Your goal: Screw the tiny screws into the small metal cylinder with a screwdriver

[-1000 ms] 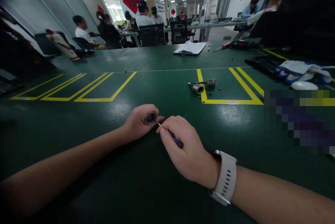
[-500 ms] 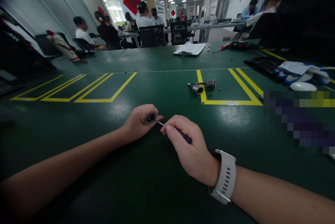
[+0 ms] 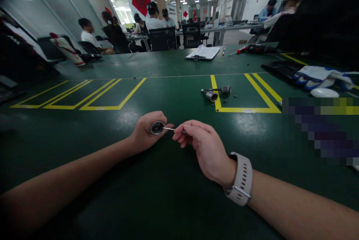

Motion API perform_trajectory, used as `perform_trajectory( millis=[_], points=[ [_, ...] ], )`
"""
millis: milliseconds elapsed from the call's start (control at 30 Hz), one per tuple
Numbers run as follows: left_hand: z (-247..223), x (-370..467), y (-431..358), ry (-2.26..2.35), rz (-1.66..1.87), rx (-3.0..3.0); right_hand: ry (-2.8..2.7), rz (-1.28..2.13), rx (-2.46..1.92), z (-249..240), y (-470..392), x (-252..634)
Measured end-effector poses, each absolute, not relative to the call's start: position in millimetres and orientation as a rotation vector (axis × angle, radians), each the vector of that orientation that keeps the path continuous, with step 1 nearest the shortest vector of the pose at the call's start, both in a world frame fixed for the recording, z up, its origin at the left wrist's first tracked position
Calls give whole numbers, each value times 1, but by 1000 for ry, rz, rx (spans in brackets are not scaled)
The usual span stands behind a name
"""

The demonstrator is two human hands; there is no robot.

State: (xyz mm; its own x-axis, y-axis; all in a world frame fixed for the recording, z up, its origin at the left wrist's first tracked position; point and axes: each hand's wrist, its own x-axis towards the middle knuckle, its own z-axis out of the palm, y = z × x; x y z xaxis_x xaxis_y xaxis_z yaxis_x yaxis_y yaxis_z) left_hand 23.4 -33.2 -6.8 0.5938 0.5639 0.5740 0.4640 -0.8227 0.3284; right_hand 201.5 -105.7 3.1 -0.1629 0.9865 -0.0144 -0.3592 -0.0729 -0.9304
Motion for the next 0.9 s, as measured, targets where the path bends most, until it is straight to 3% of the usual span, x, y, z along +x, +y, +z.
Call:
perform_trajectory(
  millis=[267, 667, 900],
  points=[
    [-9, 26, -30, 964, 971, 2725, -1229, 1285, -972, 0, -111, 202],
    [-5, 24, -34, 822, 1087, 2656, -944, 1586, -824, 2, -104, 203],
    [-8, 25, -31, 908, 1071, 2701, -1001, 1459, -874, 0, -108, 202]
  ],
)
